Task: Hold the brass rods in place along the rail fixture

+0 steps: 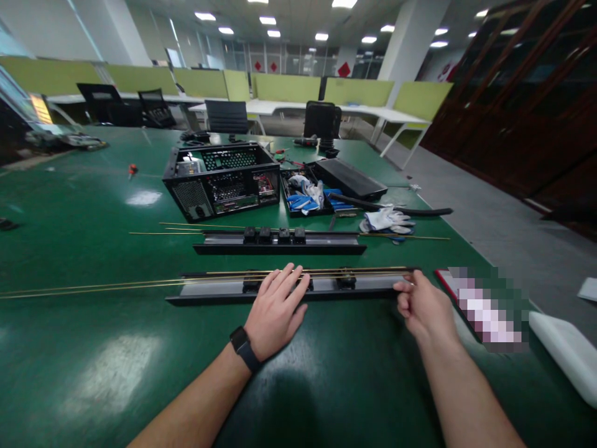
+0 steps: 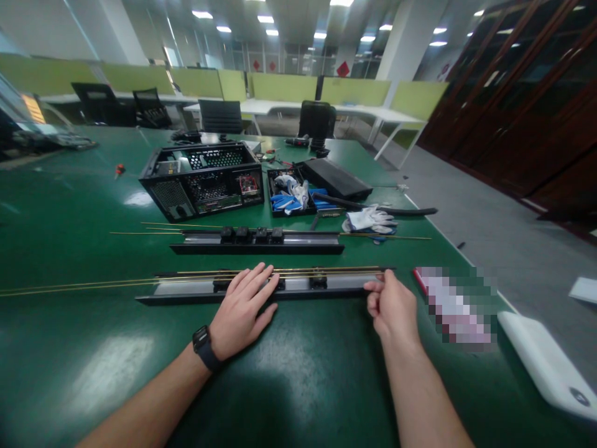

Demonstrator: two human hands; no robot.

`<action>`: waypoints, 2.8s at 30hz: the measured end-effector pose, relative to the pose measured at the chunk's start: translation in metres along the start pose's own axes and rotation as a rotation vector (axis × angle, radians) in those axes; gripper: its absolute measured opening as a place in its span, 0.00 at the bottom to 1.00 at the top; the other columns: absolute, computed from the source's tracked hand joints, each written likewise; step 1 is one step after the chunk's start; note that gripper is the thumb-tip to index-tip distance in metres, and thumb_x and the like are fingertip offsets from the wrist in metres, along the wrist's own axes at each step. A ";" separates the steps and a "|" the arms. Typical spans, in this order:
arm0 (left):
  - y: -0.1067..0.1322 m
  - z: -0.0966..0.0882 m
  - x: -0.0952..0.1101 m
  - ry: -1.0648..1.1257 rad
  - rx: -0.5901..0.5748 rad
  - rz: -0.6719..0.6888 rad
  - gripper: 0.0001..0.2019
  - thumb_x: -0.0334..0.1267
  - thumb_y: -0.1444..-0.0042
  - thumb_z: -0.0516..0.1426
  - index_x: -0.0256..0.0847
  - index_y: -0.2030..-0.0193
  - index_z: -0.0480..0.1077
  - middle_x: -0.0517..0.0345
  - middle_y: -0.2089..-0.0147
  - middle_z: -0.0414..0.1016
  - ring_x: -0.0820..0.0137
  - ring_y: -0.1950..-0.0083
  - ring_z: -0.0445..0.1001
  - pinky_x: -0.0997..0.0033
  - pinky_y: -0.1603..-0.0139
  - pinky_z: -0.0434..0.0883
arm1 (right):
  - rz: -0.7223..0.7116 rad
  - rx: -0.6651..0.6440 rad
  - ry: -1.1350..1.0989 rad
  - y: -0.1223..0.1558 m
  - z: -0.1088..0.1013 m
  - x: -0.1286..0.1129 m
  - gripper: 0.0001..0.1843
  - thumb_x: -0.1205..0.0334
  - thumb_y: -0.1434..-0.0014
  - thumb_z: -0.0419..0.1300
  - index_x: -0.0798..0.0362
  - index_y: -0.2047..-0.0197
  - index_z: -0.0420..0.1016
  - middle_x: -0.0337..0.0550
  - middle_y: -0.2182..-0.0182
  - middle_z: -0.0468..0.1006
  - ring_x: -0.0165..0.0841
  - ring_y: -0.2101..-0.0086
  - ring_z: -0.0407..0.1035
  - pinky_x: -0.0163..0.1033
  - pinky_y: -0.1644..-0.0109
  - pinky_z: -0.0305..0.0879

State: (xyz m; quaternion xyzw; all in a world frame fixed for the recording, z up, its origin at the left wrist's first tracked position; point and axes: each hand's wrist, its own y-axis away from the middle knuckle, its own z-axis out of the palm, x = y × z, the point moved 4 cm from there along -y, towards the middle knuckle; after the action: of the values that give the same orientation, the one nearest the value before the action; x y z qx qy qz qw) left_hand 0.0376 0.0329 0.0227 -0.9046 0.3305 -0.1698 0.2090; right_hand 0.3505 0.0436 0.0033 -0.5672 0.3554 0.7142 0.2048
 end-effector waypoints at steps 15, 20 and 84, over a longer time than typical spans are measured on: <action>0.000 0.001 0.000 -0.013 -0.007 -0.006 0.27 0.38 0.35 0.54 0.41 0.30 0.59 0.49 0.28 0.60 0.56 0.26 0.55 0.49 0.28 0.55 | -0.042 0.003 0.027 0.002 0.002 -0.001 0.08 0.60 0.50 0.63 0.54 0.68 0.71 0.39 0.80 0.74 0.24 0.90 0.55 0.30 0.91 0.42; 0.001 0.001 0.000 -0.010 -0.003 -0.012 0.27 0.38 0.35 0.54 0.41 0.30 0.59 0.49 0.28 0.60 0.56 0.26 0.55 0.49 0.28 0.55 | -0.017 0.008 0.019 0.001 0.001 -0.001 0.09 0.57 0.46 0.61 0.52 0.65 0.68 0.39 0.80 0.75 0.25 0.91 0.54 0.31 0.91 0.43; 0.003 0.000 0.001 -0.012 -0.001 -0.009 0.29 0.39 0.36 0.55 0.41 0.29 0.57 0.49 0.28 0.59 0.56 0.26 0.53 0.49 0.27 0.53 | -0.061 -0.044 0.001 0.009 0.006 0.002 0.08 0.61 0.50 0.65 0.55 0.70 0.71 0.37 0.81 0.72 0.23 0.90 0.53 0.29 0.92 0.43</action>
State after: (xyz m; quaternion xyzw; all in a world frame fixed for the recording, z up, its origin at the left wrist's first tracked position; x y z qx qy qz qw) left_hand 0.0362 0.0301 0.0216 -0.9072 0.3252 -0.1650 0.2099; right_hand 0.3395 0.0421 0.0042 -0.5826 0.3223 0.7148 0.2137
